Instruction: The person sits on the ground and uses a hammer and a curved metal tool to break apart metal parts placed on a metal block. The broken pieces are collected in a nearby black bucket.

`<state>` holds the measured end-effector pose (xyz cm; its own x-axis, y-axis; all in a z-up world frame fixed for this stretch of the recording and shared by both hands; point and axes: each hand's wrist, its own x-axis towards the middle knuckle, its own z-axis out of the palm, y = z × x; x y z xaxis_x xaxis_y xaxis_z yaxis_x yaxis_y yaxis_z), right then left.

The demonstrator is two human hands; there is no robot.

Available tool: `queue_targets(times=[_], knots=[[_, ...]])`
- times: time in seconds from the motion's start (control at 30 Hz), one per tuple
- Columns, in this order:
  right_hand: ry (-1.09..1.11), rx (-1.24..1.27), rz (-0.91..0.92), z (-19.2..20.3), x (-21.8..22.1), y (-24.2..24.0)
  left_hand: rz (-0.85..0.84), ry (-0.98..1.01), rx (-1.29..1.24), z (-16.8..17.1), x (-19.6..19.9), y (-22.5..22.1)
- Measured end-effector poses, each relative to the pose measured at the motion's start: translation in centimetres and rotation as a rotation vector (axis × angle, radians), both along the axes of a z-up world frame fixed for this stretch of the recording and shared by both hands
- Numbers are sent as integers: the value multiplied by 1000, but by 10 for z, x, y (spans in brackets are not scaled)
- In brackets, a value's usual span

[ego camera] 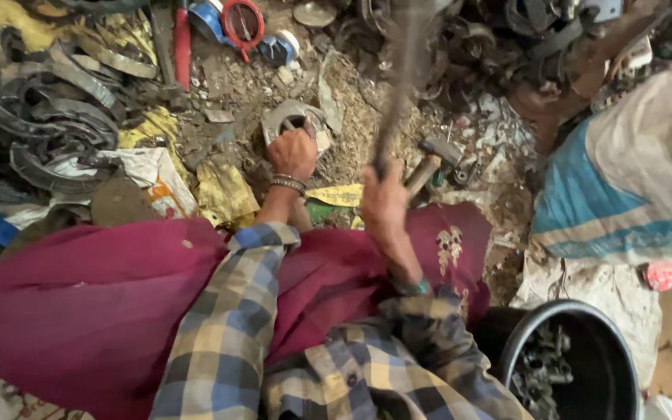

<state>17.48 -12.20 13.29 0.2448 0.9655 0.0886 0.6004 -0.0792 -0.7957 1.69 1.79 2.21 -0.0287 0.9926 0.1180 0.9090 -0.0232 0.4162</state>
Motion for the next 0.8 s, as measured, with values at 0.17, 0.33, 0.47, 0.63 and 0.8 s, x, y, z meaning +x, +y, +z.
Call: queue_targets(times=[0.17, 0.33, 0.47, 0.63, 0.8], knots=[[474, 638, 125, -8, 17, 9, 7, -4, -125, 15, 1, 9], [-387, -77, 182, -81, -4, 3, -35, 3, 206, 9, 5, 0], [-298, 21, 84, -47, -13, 5, -59, 30, -1, 7, -1, -1], [325, 395, -35, 48, 6, 11, -2, 10, -75, 19, 4, 4], [373, 290, -96, -15, 5, 14, 1, -22, -50, 15, 1, 4]])
